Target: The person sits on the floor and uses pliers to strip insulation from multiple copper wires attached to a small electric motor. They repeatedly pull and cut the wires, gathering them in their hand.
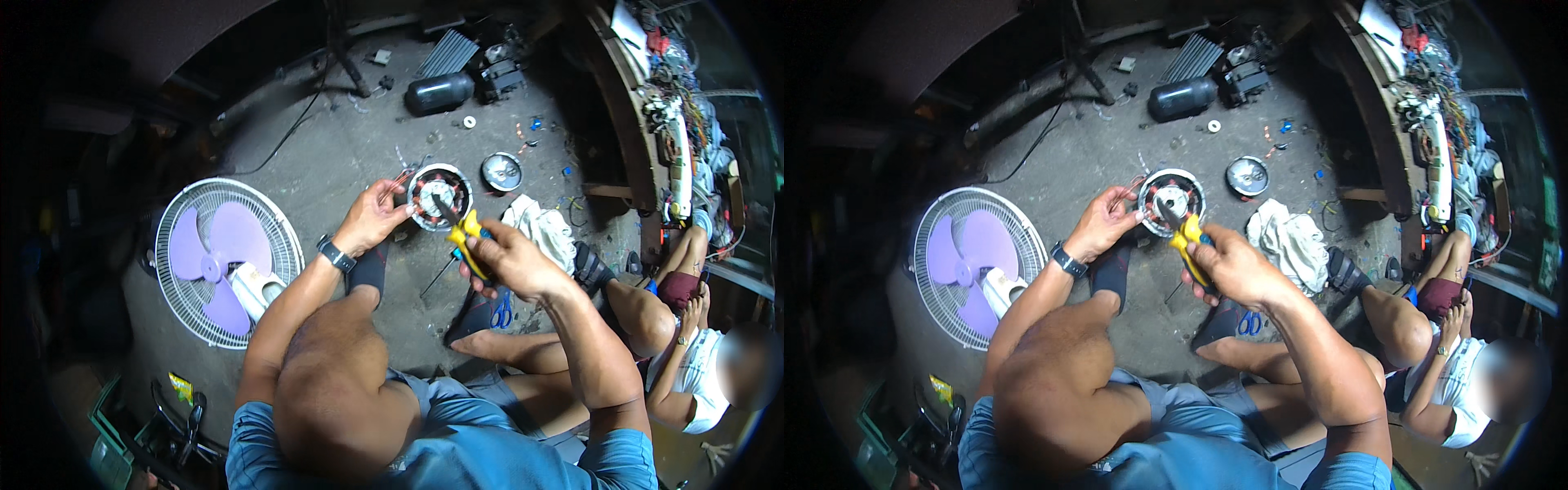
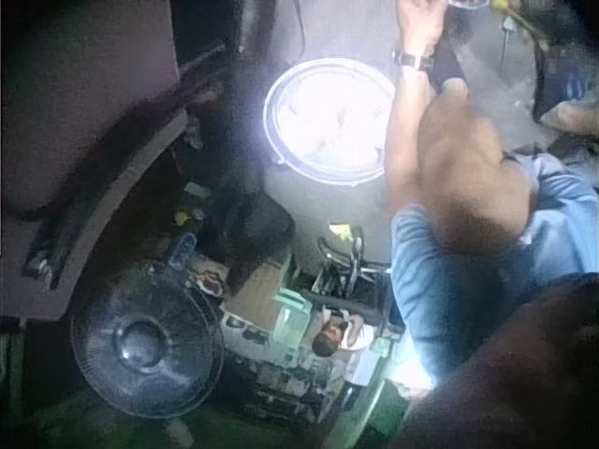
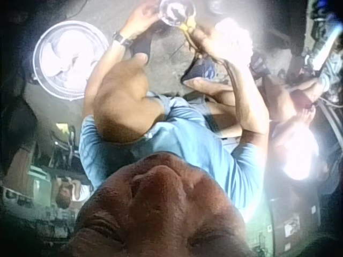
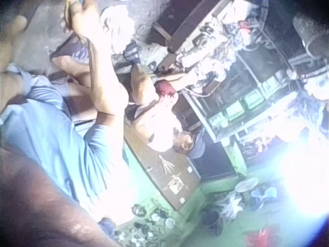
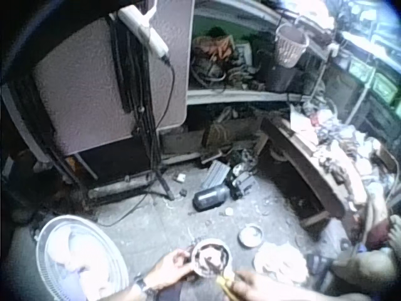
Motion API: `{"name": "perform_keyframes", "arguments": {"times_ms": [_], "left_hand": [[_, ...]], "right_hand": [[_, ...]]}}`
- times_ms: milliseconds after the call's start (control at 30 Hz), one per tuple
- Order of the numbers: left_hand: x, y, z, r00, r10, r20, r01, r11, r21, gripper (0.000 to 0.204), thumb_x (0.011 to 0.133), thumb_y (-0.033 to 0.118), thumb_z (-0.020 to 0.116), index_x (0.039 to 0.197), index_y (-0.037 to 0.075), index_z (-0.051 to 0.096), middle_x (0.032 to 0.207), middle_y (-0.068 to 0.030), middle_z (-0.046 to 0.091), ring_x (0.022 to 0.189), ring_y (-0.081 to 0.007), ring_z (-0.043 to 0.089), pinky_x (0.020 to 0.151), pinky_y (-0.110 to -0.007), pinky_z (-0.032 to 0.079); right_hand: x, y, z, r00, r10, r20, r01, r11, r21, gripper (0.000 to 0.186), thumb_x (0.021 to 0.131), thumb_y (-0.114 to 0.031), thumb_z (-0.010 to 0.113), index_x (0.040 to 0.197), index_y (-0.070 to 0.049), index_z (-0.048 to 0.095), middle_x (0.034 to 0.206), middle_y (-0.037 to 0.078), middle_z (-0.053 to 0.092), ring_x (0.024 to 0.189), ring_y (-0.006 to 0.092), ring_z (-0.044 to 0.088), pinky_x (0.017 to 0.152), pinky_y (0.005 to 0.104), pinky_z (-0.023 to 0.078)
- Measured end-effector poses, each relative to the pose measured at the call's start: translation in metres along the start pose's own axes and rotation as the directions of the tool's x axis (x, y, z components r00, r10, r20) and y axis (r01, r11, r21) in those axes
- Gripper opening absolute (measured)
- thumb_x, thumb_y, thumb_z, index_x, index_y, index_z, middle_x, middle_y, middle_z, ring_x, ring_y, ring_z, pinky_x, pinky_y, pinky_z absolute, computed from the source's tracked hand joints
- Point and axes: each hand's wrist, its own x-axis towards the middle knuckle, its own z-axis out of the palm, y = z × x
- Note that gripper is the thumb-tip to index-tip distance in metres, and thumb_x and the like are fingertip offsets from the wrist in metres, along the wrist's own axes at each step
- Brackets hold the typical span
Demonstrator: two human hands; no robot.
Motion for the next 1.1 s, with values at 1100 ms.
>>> {"name": "perform_keyframes", "arguments": {"times_ms": [1100], "left_hand": [[-0.019,0.069,-0.080,0.817,0.435,-0.378,-0.520,0.840,-0.157,0.024,0.109,0.030,0.056,0.100,0.008,0.059,0.077,0.0031,0.046,0.063,-0.0056,0.038,0.056,-0.023,0.037]], "right_hand": [[0.038,0.037,-0.006,0.979,0.070,0.190,-0.134,0.928,0.348,0.035,0.108,-0.027,0.048,0.124,0.003,0.053,0.106,0.019,0.069,0.090,0.0300,0.073,0.075,0.0425,0.063]]}}
